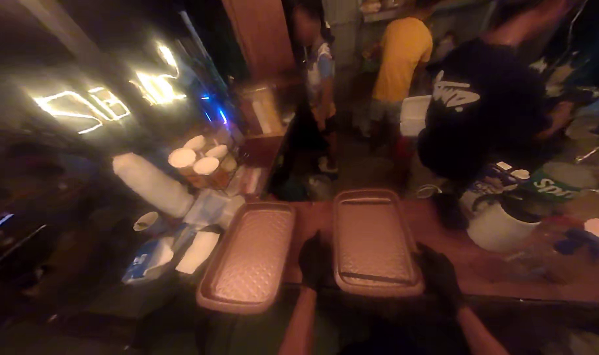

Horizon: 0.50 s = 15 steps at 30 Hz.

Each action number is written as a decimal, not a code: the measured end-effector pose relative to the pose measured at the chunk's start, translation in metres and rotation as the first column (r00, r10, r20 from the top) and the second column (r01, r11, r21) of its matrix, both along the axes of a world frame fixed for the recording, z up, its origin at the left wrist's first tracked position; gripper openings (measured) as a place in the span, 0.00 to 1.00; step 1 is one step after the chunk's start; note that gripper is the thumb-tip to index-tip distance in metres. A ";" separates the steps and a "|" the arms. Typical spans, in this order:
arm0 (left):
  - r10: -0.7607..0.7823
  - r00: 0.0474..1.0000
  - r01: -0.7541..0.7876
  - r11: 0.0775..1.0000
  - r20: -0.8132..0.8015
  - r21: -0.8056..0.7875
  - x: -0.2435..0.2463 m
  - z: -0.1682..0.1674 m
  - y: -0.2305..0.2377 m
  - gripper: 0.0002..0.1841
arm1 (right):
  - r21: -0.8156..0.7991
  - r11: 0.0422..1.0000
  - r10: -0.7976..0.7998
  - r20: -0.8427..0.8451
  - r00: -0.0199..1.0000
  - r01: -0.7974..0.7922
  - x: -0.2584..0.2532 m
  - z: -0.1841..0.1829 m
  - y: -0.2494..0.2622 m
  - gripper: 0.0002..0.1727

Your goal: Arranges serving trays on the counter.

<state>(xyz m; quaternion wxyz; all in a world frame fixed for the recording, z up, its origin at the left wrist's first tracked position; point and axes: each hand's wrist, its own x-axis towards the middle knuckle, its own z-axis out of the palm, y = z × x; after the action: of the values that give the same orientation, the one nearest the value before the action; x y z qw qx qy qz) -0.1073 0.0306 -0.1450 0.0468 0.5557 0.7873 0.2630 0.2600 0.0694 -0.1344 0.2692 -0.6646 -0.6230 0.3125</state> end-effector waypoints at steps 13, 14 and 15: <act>-0.042 0.982 0.027 0.996 -0.183 -0.084 0.001 -0.020 -0.002 0.37 | 0.164 0.985 -0.051 -0.067 0.996 0.062 0.001 0.010 0.022 0.24; -0.041 0.978 0.025 0.996 -0.204 -0.082 0.002 -0.019 -0.001 0.37 | 0.169 0.983 -0.053 -0.078 0.996 0.066 0.002 0.008 0.024 0.24; -0.049 0.980 0.022 0.990 -0.194 -0.139 0.007 -0.006 -0.002 0.38 | 0.175 0.982 -0.055 -0.074 0.996 0.067 0.002 0.007 0.024 0.23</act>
<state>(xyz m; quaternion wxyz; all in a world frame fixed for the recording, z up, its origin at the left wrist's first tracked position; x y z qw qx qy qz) -0.1004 0.0282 -0.1509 0.0113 0.5886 0.7941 0.1513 0.2625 0.0932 -0.1275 0.3583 -0.6454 -0.6181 0.2701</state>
